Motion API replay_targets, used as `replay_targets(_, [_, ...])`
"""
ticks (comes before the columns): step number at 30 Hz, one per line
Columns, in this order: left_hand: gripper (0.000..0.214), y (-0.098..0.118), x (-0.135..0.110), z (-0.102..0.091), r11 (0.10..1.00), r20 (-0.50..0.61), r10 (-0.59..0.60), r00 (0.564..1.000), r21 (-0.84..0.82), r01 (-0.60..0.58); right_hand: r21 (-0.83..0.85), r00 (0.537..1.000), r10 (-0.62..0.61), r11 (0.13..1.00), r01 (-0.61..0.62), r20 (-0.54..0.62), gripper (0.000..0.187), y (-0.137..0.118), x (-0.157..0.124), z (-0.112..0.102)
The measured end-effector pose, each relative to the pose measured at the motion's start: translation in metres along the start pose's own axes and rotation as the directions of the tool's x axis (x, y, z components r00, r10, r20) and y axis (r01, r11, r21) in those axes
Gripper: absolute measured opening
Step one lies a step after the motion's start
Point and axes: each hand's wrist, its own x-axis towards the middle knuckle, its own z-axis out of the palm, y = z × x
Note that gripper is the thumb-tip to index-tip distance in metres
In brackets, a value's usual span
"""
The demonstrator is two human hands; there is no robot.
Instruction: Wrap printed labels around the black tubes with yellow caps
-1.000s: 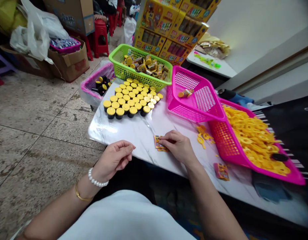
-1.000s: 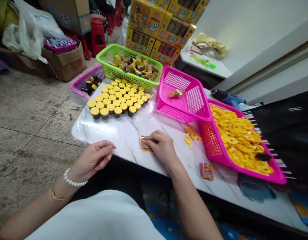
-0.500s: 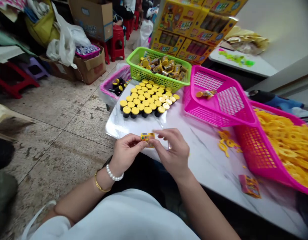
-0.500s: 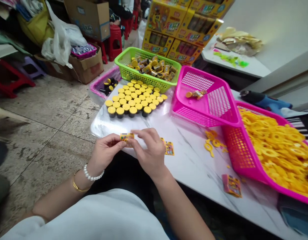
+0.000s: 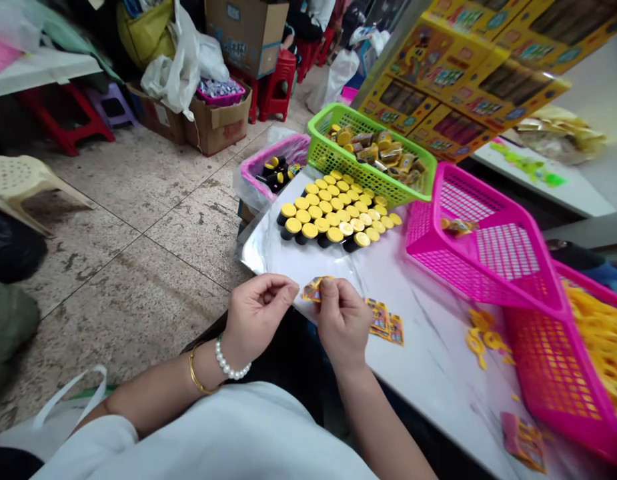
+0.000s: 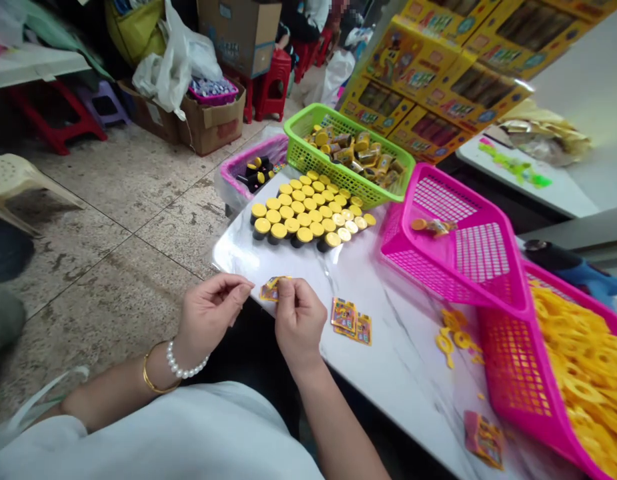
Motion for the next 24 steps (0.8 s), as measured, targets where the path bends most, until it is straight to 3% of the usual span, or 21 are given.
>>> replay_targets(6, [0.011, -0.004, -0.004, -0.001, 0.972, -0.01, 0.197, 0.98, 0.13, -0.194, -0.005, 0.997, -0.073, 0.997, 0.073, -0.017, 0.036, -0.002, -0.001, 0.005])
replay_targets(9, [0.013, -0.008, -0.004, -0.002, 0.968, -0.023, 0.204, 0.979, 0.153, -0.198, -0.03, 0.994, -0.106, 0.994, 0.106, -0.013, 0.036, -0.001, -0.002, 0.006])
replay_targets(14, [0.012, -0.013, 0.003, -0.004, 0.99, -0.031, 0.109, 0.994, 0.098, -0.105, -0.058, 0.979, -0.203, 0.978, 0.203, -0.008, 0.033, 0.001, -0.006, 0.01])
replay_targets(18, [0.012, -0.011, 0.014, -0.007, 0.996, 0.027, -0.087, 0.996, 0.004, 0.087, -0.121, 0.95, -0.312, 0.942, 0.312, 0.021, 0.027, 0.001, -0.006, 0.013])
replay_targets(24, [0.02, -0.003, 0.022, -0.015, 0.962, -0.006, -0.266, 0.964, -0.068, 0.265, -0.195, 0.907, -0.371, 0.892, 0.408, 0.201, 0.031, -0.004, 0.012, 0.009])
